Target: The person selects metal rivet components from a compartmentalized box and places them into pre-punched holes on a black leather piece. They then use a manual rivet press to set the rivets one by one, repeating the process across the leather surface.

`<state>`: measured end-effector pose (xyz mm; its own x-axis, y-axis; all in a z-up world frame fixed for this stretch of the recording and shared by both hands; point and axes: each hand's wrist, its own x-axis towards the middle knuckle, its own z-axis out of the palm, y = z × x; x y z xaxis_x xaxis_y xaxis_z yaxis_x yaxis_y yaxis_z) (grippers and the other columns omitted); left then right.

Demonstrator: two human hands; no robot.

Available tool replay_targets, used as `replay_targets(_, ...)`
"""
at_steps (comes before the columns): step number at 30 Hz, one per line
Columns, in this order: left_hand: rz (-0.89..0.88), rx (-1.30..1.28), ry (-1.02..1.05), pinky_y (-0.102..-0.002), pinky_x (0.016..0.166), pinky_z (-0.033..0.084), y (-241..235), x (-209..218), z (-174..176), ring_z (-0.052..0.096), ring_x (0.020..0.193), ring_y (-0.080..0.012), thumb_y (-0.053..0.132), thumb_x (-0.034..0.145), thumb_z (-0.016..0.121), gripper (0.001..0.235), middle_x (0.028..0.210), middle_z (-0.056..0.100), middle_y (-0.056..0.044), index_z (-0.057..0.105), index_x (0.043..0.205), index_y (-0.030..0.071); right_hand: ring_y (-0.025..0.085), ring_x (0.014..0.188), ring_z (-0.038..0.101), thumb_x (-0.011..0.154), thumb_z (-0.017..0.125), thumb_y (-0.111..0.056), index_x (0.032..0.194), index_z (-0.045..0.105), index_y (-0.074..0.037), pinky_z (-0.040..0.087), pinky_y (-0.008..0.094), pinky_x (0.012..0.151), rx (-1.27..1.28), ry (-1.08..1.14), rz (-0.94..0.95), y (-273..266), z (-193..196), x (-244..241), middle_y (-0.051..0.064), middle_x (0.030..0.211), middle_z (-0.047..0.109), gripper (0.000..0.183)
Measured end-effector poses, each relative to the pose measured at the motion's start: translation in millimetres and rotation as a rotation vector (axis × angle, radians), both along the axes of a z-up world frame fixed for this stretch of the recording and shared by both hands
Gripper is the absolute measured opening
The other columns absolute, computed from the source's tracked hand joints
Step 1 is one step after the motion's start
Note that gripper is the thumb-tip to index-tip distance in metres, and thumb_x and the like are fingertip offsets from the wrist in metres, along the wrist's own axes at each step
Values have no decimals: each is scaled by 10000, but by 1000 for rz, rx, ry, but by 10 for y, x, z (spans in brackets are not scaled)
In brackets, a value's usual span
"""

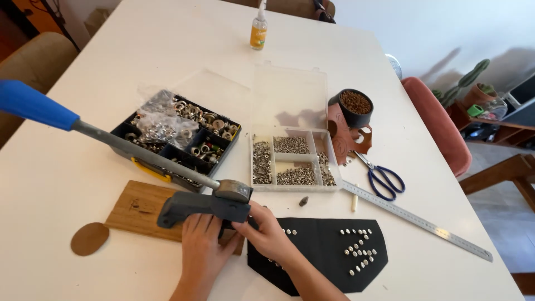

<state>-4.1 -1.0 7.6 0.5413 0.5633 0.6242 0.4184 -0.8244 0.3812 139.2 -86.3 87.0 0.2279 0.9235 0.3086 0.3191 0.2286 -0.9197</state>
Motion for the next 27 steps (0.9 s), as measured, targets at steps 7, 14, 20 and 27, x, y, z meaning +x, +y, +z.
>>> replay_targets(7, -15, -3, -32, -464, 895, 468, -35, 2, 94, 593, 1014, -354, 386, 750, 795, 460, 1030, 657, -108, 676, 1091, 101, 110, 992, 644, 821, 841, -77, 1170, 729, -21, 555, 282, 848, 24, 193, -107, 70, -236, 15, 38, 1064, 757, 371)
replay_targets(14, -5, 38, -42, -462, 897, 481, -44, -5, 113, 591, 1033, -353, 468, 823, 792, 482, 1065, 649, -107, 674, 1111, 100, 132, 1027, 691, 911, 725, -84, 1075, 777, -68, 571, 313, 883, 20, 47, -33, 63, -175, 46, 30, 1087, 782, 173)
replay_targets(20, -20, -22, -38, -475, 916, 466, -46, -5, 120, 586, 1068, -371, 387, 782, 785, 482, 1114, 654, -125, 663, 1149, 99, 147, 1130, 614, 955, 697, -111, 1196, 705, -29, 491, 329, 996, -16, 115, 50, 32, -243, 117, 53, 1198, 719, 255)
replay_targets(27, -10, 19, -37, -465, 891, 479, -40, 9, 122, 591, 1026, -344, 488, 822, 789, 518, 1066, 662, -95, 672, 1142, 98, 59, 702, 459, 814, 847, 6, 852, 681, -128, 406, 235, 630, 42, 178, -131, 75, -220, 37, -50, 826, 687, 216)
